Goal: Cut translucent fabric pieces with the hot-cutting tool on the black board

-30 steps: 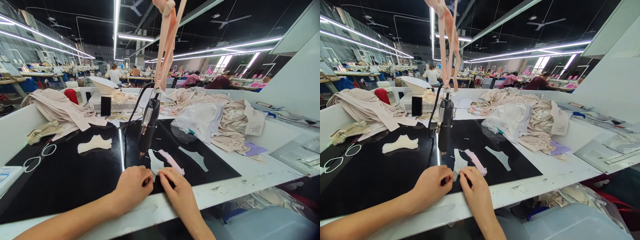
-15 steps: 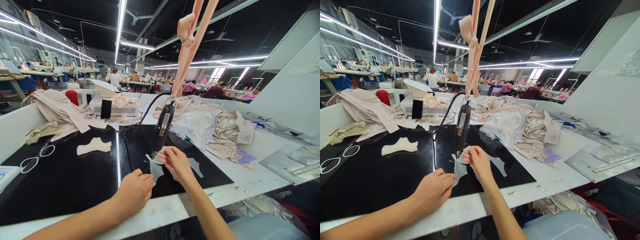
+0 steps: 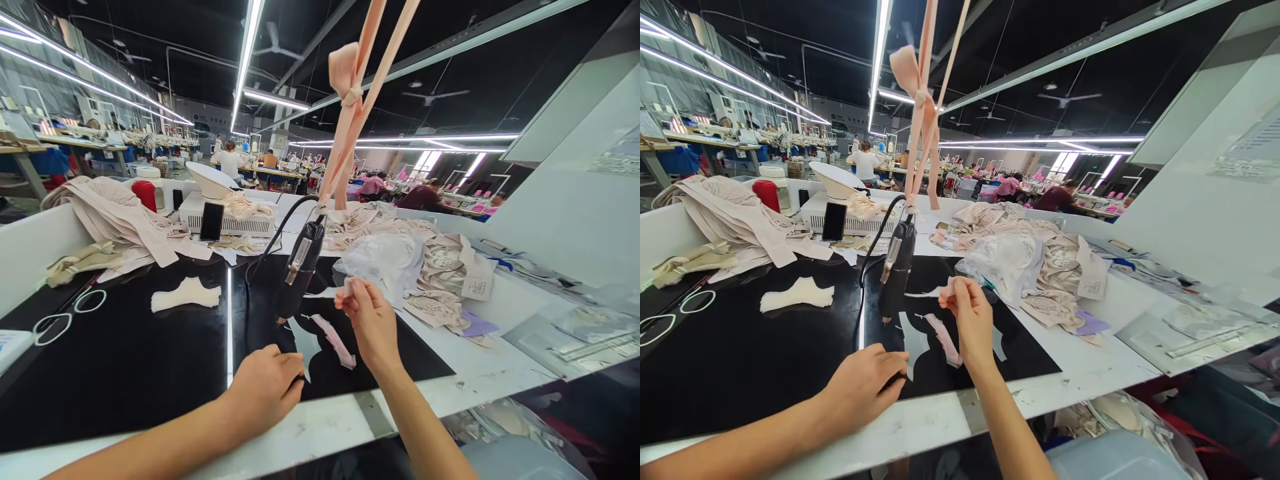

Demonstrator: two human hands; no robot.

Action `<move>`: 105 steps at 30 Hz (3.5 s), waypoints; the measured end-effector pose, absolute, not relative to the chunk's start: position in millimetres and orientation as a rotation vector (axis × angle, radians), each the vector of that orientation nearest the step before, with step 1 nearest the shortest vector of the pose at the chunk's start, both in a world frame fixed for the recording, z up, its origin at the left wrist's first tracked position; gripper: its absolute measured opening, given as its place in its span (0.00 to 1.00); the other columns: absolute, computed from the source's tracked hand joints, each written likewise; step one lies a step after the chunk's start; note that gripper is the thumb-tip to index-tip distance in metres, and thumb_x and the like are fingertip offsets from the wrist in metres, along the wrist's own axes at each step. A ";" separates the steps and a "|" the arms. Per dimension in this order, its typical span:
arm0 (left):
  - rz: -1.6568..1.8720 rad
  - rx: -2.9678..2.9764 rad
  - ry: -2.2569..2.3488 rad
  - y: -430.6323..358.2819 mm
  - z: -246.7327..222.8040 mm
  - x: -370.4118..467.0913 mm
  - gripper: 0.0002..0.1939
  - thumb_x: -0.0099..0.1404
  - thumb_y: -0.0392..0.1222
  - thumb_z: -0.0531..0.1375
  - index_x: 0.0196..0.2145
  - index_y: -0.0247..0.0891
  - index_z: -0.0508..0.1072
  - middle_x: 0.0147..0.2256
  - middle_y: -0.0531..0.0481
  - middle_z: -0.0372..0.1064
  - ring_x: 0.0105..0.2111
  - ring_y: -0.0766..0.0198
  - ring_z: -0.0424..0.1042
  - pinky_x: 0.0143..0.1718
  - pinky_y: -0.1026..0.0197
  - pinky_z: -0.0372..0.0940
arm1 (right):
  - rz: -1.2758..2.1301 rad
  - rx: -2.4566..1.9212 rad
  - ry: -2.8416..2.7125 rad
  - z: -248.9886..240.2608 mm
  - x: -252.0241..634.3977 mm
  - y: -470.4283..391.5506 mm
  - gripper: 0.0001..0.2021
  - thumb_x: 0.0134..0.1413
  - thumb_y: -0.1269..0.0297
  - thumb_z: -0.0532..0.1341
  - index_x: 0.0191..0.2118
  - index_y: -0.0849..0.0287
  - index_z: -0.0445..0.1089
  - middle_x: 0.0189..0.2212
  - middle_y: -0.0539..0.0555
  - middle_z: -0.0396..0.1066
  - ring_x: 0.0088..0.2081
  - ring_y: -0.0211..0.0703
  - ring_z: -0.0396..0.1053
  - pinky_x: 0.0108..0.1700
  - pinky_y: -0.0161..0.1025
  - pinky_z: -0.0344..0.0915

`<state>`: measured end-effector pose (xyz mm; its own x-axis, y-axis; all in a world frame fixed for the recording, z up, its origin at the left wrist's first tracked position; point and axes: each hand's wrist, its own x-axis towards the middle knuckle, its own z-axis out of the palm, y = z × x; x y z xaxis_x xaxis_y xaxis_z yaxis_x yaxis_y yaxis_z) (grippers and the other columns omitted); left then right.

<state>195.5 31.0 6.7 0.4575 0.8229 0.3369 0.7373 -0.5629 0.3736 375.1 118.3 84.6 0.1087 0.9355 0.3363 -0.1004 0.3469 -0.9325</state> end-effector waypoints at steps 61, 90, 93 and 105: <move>0.978 1.274 1.396 6.8 30.7 44.7 0.10 0.61 0.47 0.64 0.32 0.37 0.72 0.24 0.57 0.64 0.21 0.72 0.57 0.19 0.70 0.51 | 1.218 -1.172 -1.796 40.6 277.9 13.0 0.08 0.51 0.60 0.58 0.27 0.54 0.72 0.22 0.46 0.66 0.27 0.39 0.65 0.32 0.35 0.61; 1.021 1.711 1.363 13.9 32.2 52.0 0.12 0.70 0.50 0.59 0.35 0.39 0.74 0.34 0.50 0.73 0.37 0.60 0.68 0.43 0.59 0.64 | 0.717 -0.974 -2.222 13.3 259.5 37.7 0.09 0.66 0.71 0.55 0.38 0.54 0.72 0.34 0.51 0.76 0.37 0.46 0.71 0.42 0.42 0.66; 1.005 1.877 1.364 9.8 24.1 46.7 0.06 0.68 0.43 0.61 0.36 0.41 0.77 0.38 0.49 0.75 0.43 0.56 0.68 0.52 0.54 0.62 | 0.570 -0.984 -2.285 9.5 257.6 35.8 0.10 0.65 0.73 0.56 0.39 0.55 0.74 0.35 0.53 0.76 0.37 0.48 0.71 0.43 0.44 0.66; 1.023 2.593 1.417 3.1 -0.3 34.9 0.11 0.74 0.46 0.57 0.44 0.46 0.80 0.46 0.53 0.79 0.51 0.58 0.75 0.57 0.59 0.69 | 0.107 -1.382 -2.131 27.4 366.5 49.8 0.15 0.70 0.60 0.52 0.42 0.54 0.75 0.39 0.55 0.79 0.43 0.49 0.76 0.45 0.44 0.71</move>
<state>34.9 3.1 -0.3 0.3752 0.7561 0.5362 0.7468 -0.5893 0.3083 366.5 49.8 27.4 -0.2866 0.8556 0.4310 0.8081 0.4575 -0.3710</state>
